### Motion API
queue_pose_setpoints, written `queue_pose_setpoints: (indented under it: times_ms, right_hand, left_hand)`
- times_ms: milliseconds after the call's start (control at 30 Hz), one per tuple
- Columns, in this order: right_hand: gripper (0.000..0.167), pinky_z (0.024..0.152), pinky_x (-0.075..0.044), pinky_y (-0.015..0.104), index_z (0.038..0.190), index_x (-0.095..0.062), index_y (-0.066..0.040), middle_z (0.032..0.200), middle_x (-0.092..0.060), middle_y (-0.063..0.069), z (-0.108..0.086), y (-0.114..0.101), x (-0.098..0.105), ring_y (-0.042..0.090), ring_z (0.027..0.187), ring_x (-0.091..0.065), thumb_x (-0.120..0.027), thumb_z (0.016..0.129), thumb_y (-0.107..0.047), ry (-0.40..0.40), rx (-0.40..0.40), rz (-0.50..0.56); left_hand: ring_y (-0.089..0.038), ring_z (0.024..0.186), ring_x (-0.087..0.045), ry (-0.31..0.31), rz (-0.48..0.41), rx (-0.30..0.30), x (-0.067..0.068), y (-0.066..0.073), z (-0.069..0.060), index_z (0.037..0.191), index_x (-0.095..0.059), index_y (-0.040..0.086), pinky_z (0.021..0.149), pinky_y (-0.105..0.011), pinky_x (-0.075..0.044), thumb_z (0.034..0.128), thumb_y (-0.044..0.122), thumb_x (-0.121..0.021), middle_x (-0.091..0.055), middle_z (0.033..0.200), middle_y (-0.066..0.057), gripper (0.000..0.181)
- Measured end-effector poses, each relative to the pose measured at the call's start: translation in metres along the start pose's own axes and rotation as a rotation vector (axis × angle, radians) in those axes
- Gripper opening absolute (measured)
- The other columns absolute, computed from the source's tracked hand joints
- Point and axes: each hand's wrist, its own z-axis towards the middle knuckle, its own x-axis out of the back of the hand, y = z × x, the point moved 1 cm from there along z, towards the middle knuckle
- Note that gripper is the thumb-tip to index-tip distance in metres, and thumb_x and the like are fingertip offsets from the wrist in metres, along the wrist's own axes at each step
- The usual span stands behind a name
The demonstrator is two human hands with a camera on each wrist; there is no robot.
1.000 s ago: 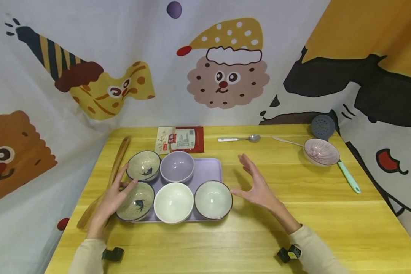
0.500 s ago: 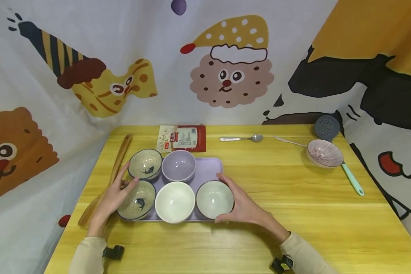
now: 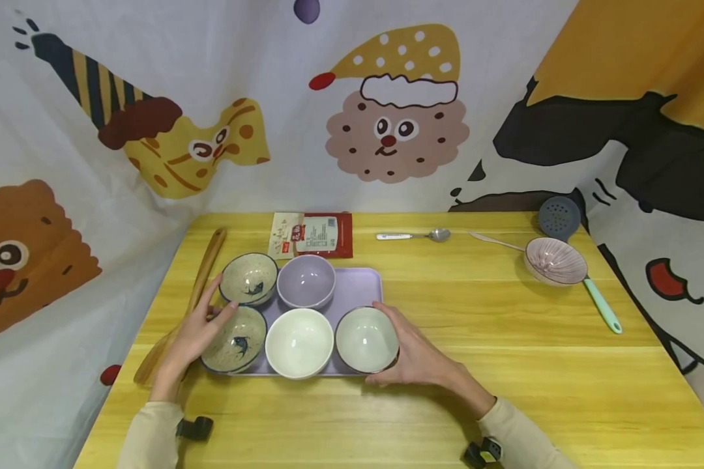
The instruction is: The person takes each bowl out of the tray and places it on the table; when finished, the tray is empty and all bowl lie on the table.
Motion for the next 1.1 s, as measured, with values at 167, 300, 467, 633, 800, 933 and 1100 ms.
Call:
queue_pose_setpoints:
  times_ms: [167,300,467,633,800,933,1100]
  right_hand:
    - [0.125,0.102,-0.051,0.056,0.156,-0.033,-0.008,0.146,-0.051,0.004,0.0,0.002,-0.002,0.028,0.129,-0.056,-0.099,0.056,-0.043,0.062,0.009,0.016]
    - [0.122,0.099,-0.053,0.053,0.154,-0.036,-0.011,0.144,-0.054,0.002,-0.002,0.005,-0.002,0.025,0.125,-0.059,-0.099,0.056,-0.046,0.115,0.008,0.017]
    - [0.12,0.098,-0.053,0.053,0.154,-0.037,-0.011,0.144,-0.054,0.001,-0.004,0.006,0.002,0.025,0.124,-0.059,-0.099,0.056,-0.045,0.177,-0.019,0.058]
    - [0.119,0.097,-0.052,0.054,0.154,-0.037,-0.015,0.143,-0.055,0.004,-0.007,0.004,0.008,0.028,0.124,-0.06,-0.1,0.056,-0.04,0.236,-0.037,0.071]
    - [0.12,0.096,-0.053,0.055,0.153,-0.038,-0.013,0.143,-0.055,0.01,-0.012,0.007,0.015,0.032,0.122,-0.061,-0.101,0.054,-0.036,0.294,-0.054,0.049]
    - [0.119,0.095,-0.053,0.055,0.153,-0.038,-0.01,0.143,-0.055,0.011,-0.017,0.012,0.023,0.032,0.122,-0.06,-0.101,0.054,-0.032,0.337,-0.057,0.026]
    - [0.119,0.094,-0.054,0.054,0.153,-0.038,-0.011,0.144,-0.055,0.009,-0.024,0.02,0.033,0.03,0.12,-0.061,-0.102,0.054,-0.029,0.397,-0.079,-0.01]
  left_hand:
    - [-0.048,0.114,-0.06,0.013,0.015,-0.018,0.001,0.001,0.002,0.165,-0.003,0.028,0.093,-0.065,-0.05,0.1031,0.054,-0.049,-0.06,0.126,-0.034,0.082]
    - [-0.048,0.113,-0.061,0.018,0.027,-0.026,0.0,0.001,0.003,0.165,-0.003,0.028,0.093,-0.064,-0.05,0.1032,0.054,-0.049,-0.061,0.125,-0.034,0.081]
    - [-0.047,0.113,-0.061,0.023,0.026,-0.029,0.001,0.001,0.003,0.165,-0.003,0.029,0.093,-0.064,-0.05,0.1033,0.053,-0.049,-0.061,0.125,-0.033,0.081]
    - [-0.046,0.114,-0.061,0.022,0.023,-0.04,0.002,0.001,0.0,0.165,-0.002,0.028,0.091,-0.064,-0.051,0.1037,0.052,-0.049,-0.06,0.126,-0.035,0.081]
    - [-0.045,0.115,-0.061,0.019,0.03,-0.031,0.001,-0.001,-0.002,0.165,-0.003,0.028,0.09,-0.063,-0.052,0.1033,0.053,-0.05,-0.06,0.127,-0.035,0.082]
    - [-0.044,0.116,-0.06,0.017,0.019,-0.026,0.0,-0.002,0.0,0.165,-0.004,0.027,0.091,-0.063,-0.052,0.103,0.053,-0.05,-0.059,0.128,-0.034,0.082]
    - [-0.045,0.117,-0.059,0.017,-0.001,-0.026,-0.001,-0.002,0.001,0.165,-0.003,0.028,0.093,-0.064,-0.051,0.1031,0.052,-0.051,-0.058,0.129,-0.035,0.082]
